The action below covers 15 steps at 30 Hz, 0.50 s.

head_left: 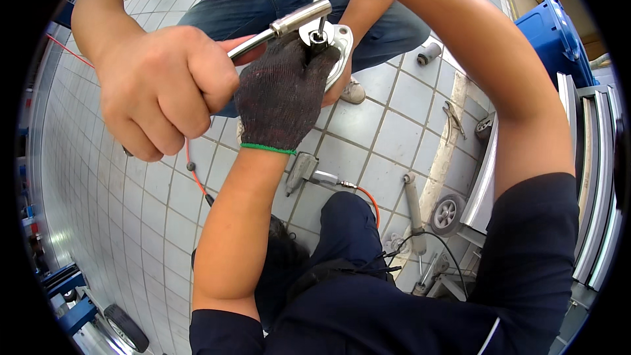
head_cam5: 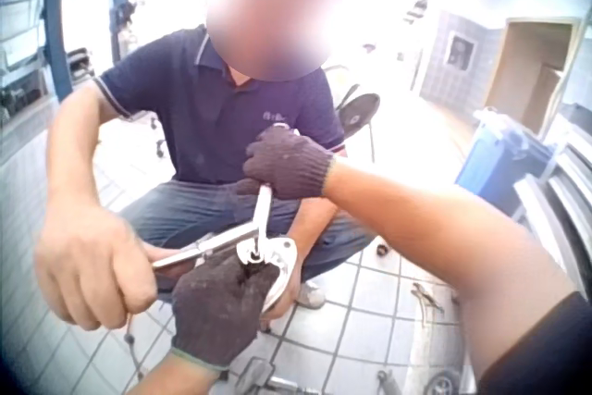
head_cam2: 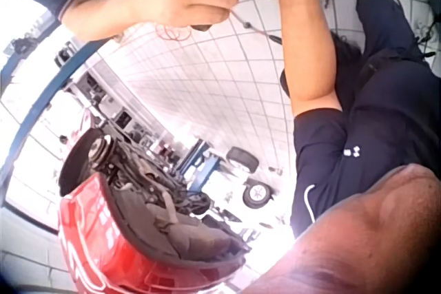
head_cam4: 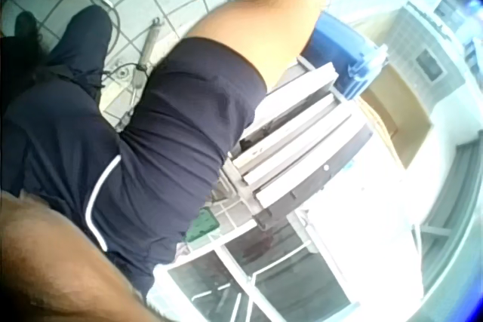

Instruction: The person unpacks a new mechanical part from a box and then sits on the floor to work on it. They use a pneumatic impact wrench and a combination wrench to tighten bolts on the part, which is held by a coworker. The person also retrieves a socket from a tool cart during the process.

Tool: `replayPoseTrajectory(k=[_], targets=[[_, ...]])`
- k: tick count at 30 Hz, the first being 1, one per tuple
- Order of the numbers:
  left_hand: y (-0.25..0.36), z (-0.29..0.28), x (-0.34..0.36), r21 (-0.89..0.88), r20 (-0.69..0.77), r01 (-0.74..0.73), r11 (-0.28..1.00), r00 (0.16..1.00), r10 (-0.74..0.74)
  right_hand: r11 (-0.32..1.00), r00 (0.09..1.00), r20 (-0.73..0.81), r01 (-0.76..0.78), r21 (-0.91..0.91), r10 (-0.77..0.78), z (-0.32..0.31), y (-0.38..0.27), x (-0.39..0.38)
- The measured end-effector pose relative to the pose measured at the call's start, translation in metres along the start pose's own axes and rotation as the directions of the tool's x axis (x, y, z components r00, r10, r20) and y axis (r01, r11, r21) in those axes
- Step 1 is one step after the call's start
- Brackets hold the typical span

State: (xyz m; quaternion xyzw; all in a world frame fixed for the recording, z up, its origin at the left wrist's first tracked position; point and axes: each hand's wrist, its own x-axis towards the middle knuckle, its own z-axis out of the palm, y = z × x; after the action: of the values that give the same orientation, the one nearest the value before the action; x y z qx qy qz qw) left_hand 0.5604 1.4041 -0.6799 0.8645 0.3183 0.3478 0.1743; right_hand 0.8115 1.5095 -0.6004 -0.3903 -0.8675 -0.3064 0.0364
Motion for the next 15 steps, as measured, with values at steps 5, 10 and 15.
replayPoseTrajectory(k=[5, 10, 15], targets=[[-0.006, 0.004, -0.001, 0.013, -0.047, -0.034, 0.999, 0.998, 0.035, 0.993, 0.964, 0.242, -0.115, -0.009, 0.113, -0.02, -0.005, -0.018], [-0.004, -0.006, -0.001, -0.054, 0.022, 0.072, 0.996, 0.997, -0.071, 0.959, 0.913, 0.296, -0.28, -0.047, 0.281, -0.024, -0.021, -0.049], [0.002, -0.007, -0.009, -0.084, 0.005, 0.101, 0.991, 0.995, -0.101, 0.909, 0.854, 0.448, -0.375, 0.181, 0.263, -0.07, -0.045, -0.107]])
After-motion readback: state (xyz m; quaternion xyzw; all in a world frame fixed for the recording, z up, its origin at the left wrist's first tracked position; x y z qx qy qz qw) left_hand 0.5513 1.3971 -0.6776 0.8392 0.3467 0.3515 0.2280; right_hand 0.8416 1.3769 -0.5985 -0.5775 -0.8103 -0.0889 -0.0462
